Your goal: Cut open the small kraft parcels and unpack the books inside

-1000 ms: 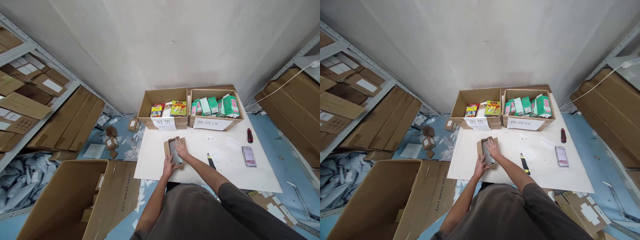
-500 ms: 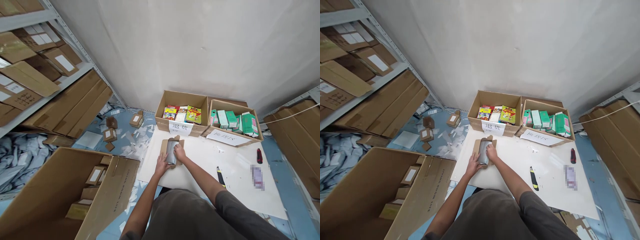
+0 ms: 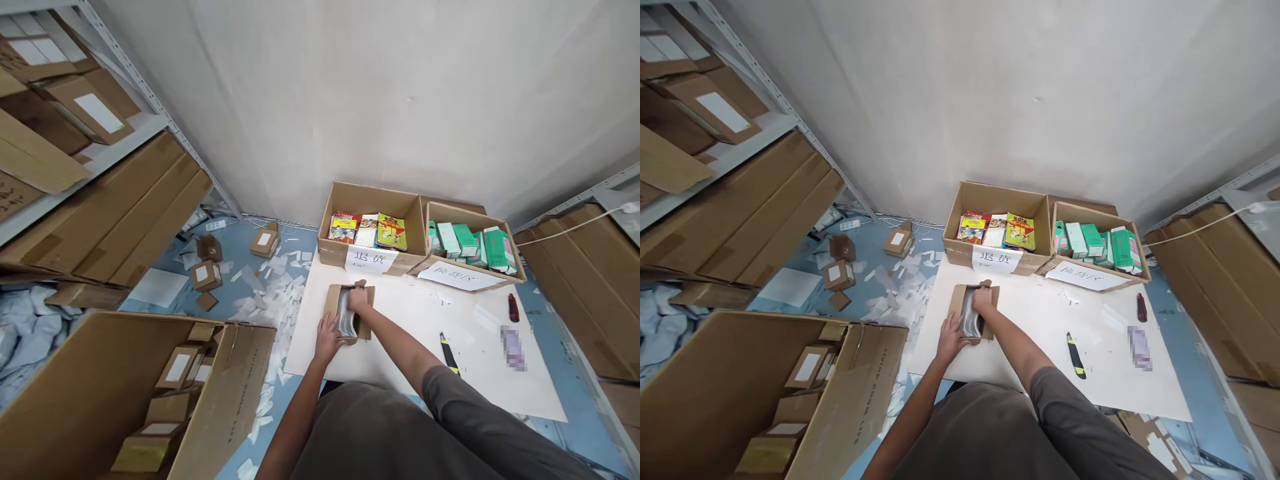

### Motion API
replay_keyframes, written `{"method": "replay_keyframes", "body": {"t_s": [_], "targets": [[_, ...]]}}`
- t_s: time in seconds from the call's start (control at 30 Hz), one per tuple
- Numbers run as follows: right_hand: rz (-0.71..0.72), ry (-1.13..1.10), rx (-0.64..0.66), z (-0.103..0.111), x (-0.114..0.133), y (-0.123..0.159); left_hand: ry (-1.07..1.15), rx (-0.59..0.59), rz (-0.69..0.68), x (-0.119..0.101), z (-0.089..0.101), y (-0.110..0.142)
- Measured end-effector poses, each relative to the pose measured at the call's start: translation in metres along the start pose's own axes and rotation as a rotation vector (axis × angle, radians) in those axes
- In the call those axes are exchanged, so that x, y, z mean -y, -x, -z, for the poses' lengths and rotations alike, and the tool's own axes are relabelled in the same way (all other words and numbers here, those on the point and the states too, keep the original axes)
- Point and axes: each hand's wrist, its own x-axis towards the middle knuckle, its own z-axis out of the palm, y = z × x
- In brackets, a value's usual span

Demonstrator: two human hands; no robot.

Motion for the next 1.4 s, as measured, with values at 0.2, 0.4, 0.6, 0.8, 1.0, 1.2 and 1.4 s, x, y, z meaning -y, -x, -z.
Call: {"method": "replay_keyframes", "body": {"t_s": [0.2, 0.4, 0.6, 0.8, 1.0, 1.2, 1.4], "targets": [[-0.118, -0.171, 0.033, -0.004, 0.015, 0.032, 0.008, 0.032, -0.009, 0.007, 0.0, -0.006], [-0.038, -0.462, -0.162, 0.002, -0.008, 0.059, -0.009, 0.014, 0.019, 0.021, 0.006, -0.007], [0.052, -0.993, -0.364, 0.035, -0.112, 0.089, -0.07, 0.042, 0.014, 0.041, 0.024, -0.006], [-0.145, -1.28, -0.232, -0.007, -0.221, 0.12, -0.18, 0.092, 0.02, 0.055, 0.05, -0.003], [-0.366, -0.795, -0.251, -0.072, -0.247, 0.115, -0.316, 0.073, 0.113, 0.047, 0.07, 0.014], [-0.356, -0.408, -0.421, -0.114, -0.223, 0.123, -0.271, -0.185, 0.205, -0.015, 0.056, 0.035], [-0.238, -0.357, -0.247, -0.154, -0.186, 0.126, 0.004, -0.083, 0.163, -0.116, -0.034, 0.011]]}}
